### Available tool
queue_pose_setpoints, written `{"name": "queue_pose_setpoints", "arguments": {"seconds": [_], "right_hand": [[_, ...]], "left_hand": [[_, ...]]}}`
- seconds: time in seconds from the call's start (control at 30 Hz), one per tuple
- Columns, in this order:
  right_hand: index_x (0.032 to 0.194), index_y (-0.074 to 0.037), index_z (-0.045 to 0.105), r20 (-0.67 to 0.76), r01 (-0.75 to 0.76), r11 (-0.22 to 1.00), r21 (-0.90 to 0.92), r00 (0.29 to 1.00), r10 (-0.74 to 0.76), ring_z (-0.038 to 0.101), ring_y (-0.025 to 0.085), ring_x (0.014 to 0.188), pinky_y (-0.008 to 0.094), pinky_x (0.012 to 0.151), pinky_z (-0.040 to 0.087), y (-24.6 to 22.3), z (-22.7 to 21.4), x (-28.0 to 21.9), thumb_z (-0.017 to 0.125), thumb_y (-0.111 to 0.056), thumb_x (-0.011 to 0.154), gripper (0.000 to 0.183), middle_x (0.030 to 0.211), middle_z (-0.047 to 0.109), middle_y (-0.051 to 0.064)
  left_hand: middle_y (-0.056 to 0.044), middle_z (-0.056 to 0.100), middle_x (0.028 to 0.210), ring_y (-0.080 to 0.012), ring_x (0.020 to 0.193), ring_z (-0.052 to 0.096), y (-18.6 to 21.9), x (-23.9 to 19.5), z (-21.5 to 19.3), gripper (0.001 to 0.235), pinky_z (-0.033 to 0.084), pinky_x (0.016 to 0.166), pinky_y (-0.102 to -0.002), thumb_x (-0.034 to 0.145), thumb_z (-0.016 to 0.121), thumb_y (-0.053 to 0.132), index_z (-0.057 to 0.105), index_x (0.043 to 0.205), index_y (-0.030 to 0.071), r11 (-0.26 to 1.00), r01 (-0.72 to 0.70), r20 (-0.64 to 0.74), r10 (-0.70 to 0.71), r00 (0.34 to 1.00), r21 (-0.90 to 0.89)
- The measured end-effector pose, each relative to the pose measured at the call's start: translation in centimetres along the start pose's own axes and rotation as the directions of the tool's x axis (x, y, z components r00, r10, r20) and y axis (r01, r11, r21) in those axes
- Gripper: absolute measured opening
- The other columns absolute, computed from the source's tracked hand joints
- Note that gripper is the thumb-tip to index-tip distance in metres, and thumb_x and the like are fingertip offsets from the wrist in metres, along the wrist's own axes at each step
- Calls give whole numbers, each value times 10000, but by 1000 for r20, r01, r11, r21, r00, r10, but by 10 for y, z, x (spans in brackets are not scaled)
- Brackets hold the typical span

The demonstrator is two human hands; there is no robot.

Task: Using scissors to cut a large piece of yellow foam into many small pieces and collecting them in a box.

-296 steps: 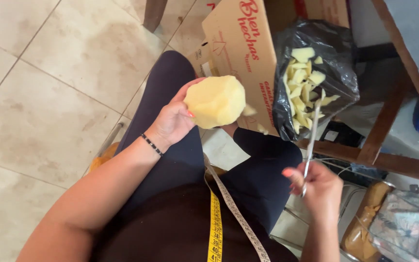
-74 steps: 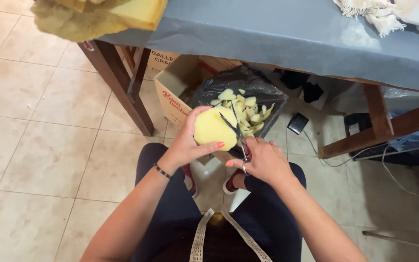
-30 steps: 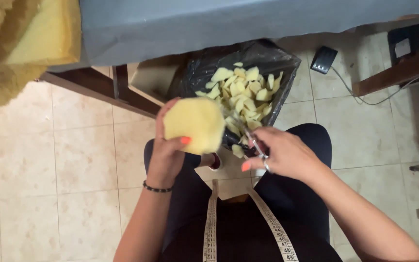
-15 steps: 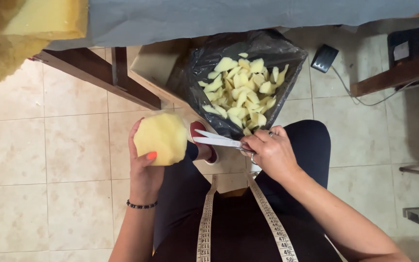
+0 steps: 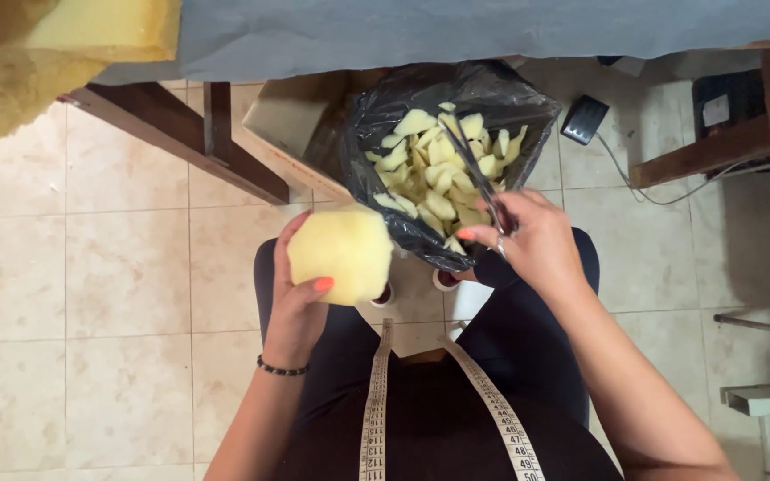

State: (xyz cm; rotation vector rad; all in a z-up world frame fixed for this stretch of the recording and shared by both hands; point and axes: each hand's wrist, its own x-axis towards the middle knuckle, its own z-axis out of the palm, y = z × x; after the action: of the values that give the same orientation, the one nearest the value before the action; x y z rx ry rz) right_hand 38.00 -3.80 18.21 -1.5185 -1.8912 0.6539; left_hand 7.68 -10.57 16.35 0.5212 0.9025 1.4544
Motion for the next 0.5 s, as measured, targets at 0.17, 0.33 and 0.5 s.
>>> {"name": "queue_pose_setpoints", "arguments": {"seconds": [0.17,0.33,0.5], "right_hand": [[1090,-185,702,256,-211,975,71,948,187,712,311,768,424,772,558,16,-13,-39,895,-506,673,560,810,705,69],[1133,-137,640,545,-194,981,-1,823,163,732,430,863,547,781,582,-12,-4,-55,739,-699,754,685,923,738,180],[1102,-123,654,675,-129,977,-170,707,210,728,395,864,530,792,565,-29,-11,-41,717,-791,721,771,936,711,120]], "left_hand": [[-251,515,1397,-416,1238,573,-3,4,10,1028,575,908,-556,593,774,107,335,1523,97,998,37,70,-41,997,58],[-223,493,1409,-378,1249,544,-4,11,33,984,559,913,-534,634,779,114,360,1524,114,989,111,121,-123,985,98],[-211,485,1391,-351,1217,527,-9,21,48,941,557,910,-520,656,750,99,374,1517,136,978,135,172,-162,972,159]]}}
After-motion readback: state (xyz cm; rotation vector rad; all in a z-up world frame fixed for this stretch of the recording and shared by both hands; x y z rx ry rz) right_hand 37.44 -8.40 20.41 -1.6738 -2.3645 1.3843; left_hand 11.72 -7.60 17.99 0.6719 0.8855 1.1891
